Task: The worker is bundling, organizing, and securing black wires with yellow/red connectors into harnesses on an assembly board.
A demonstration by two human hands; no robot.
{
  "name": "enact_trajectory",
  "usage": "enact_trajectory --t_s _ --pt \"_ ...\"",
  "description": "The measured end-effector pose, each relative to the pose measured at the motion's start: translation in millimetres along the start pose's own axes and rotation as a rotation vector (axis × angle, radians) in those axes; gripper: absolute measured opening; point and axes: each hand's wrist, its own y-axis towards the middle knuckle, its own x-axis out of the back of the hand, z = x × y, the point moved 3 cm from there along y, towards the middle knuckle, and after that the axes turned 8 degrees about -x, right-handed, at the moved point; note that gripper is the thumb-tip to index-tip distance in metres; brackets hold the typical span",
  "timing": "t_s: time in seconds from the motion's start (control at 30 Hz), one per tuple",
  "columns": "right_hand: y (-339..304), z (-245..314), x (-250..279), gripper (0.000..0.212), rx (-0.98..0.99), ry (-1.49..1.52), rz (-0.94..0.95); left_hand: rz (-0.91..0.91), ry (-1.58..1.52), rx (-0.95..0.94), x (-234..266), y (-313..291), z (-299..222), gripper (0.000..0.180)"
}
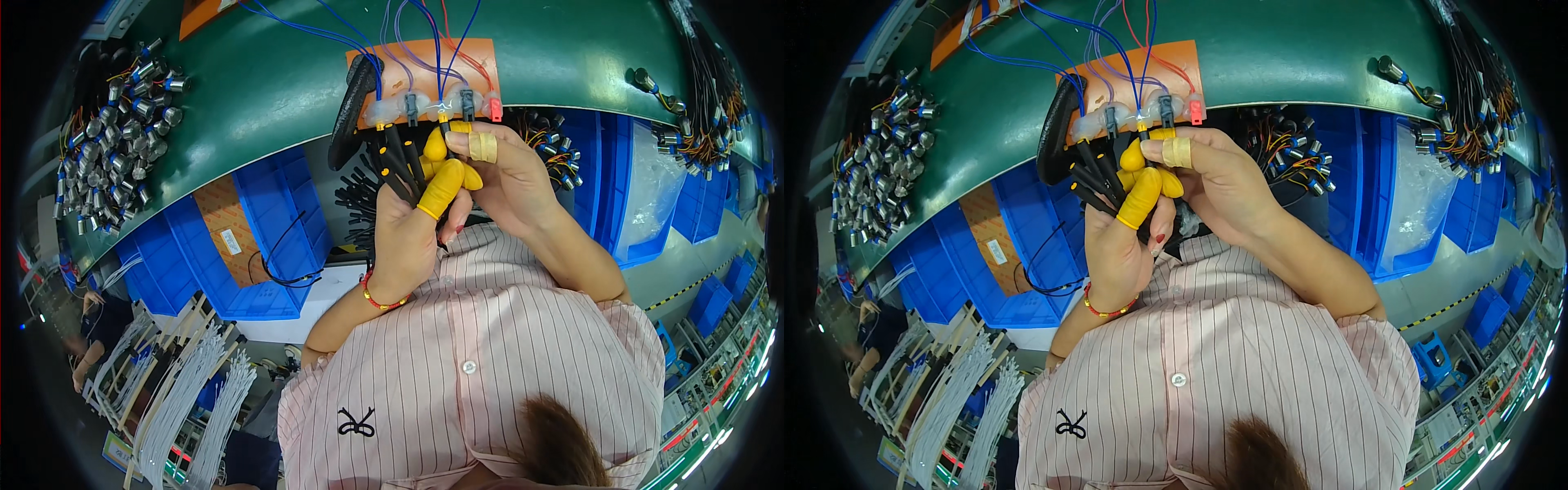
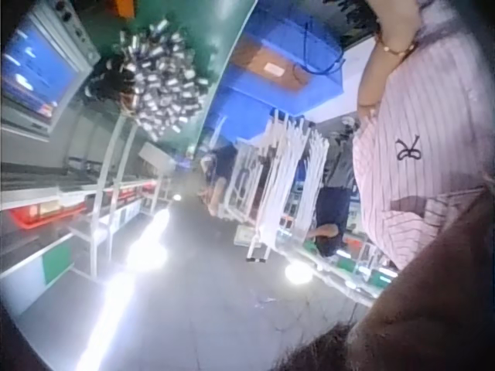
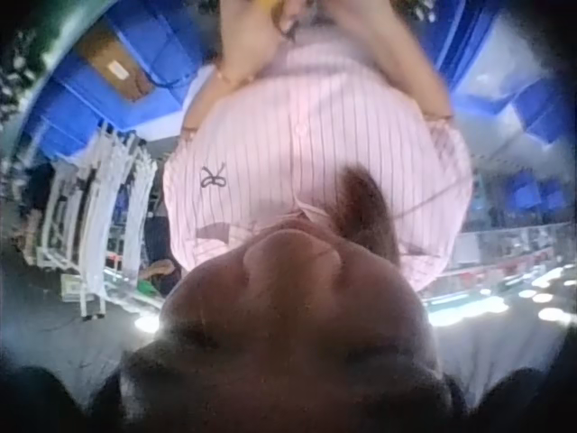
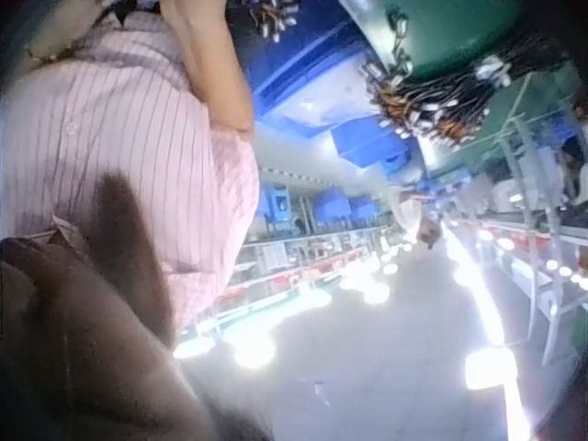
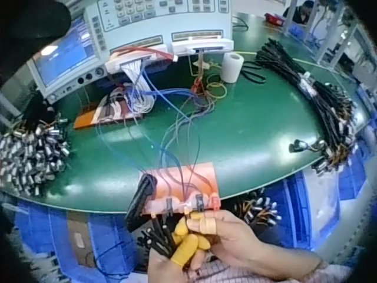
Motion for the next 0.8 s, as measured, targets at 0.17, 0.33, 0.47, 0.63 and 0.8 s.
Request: enact_trajectory --t_s 0.17,0.33,0.47,0.63,0.8 --pt "4 0 3 0.031 0.005 0.034 0.063 -0.010 0.013 0.008 0 4 0 0.020" --pt "3 2 1 0.030 -0.021 -0.053 0.090 0.021 -0.004 0.005 2 7 -2 0.019" --pt "-2 2 -6 0.032 0.048 -0.244 -0.011 -0.026 0.023 0.046 0 3 -5 0.017" --pt "3 -3 -6 0.031 0.097 -0.247 -0.079 -0.004 0.064 0.025 0 2 -4 0.018" --pt "4 -6 -7 0.028 0.158 -0.229 -0.085 0.047 0.079 0.030 7 -2 -4 0.021"
